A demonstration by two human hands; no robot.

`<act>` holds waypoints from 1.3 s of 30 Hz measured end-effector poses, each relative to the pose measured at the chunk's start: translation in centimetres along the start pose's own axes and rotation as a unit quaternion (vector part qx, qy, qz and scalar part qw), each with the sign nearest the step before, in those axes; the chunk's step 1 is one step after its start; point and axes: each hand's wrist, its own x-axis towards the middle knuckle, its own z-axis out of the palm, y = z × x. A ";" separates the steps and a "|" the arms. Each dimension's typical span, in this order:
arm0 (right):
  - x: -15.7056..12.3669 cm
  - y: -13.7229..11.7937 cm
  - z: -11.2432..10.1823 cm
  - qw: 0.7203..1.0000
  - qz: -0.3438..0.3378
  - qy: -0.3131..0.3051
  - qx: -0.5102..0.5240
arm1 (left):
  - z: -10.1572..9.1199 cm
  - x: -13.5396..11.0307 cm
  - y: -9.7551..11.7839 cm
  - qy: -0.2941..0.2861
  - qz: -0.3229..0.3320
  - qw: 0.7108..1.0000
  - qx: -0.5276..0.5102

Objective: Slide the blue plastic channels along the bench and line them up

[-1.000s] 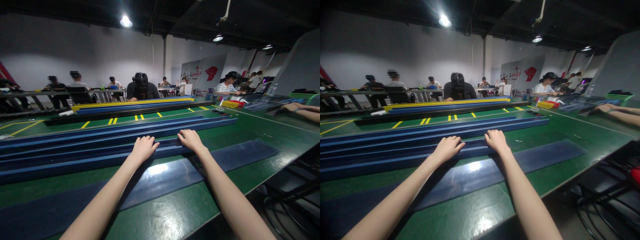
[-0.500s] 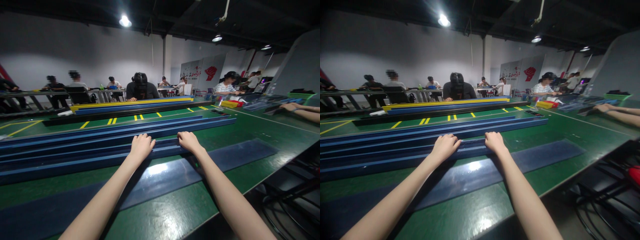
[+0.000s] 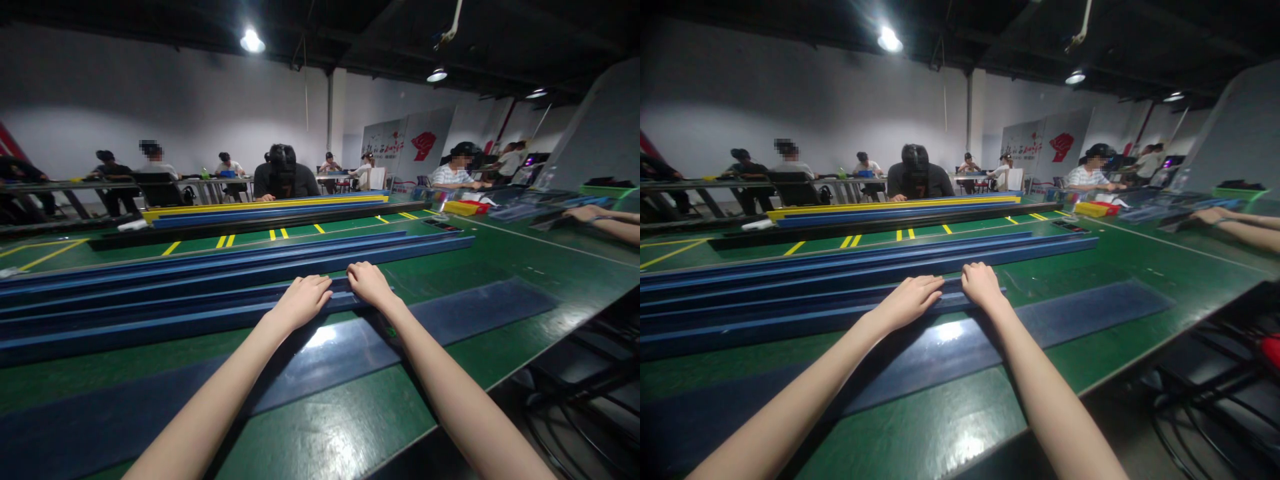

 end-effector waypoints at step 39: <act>-0.1 0.2 -0.2 1.000 0.029 0.008 0.001 | 0.2 -0.1 0.4 0.005 -0.016 1.000 0.018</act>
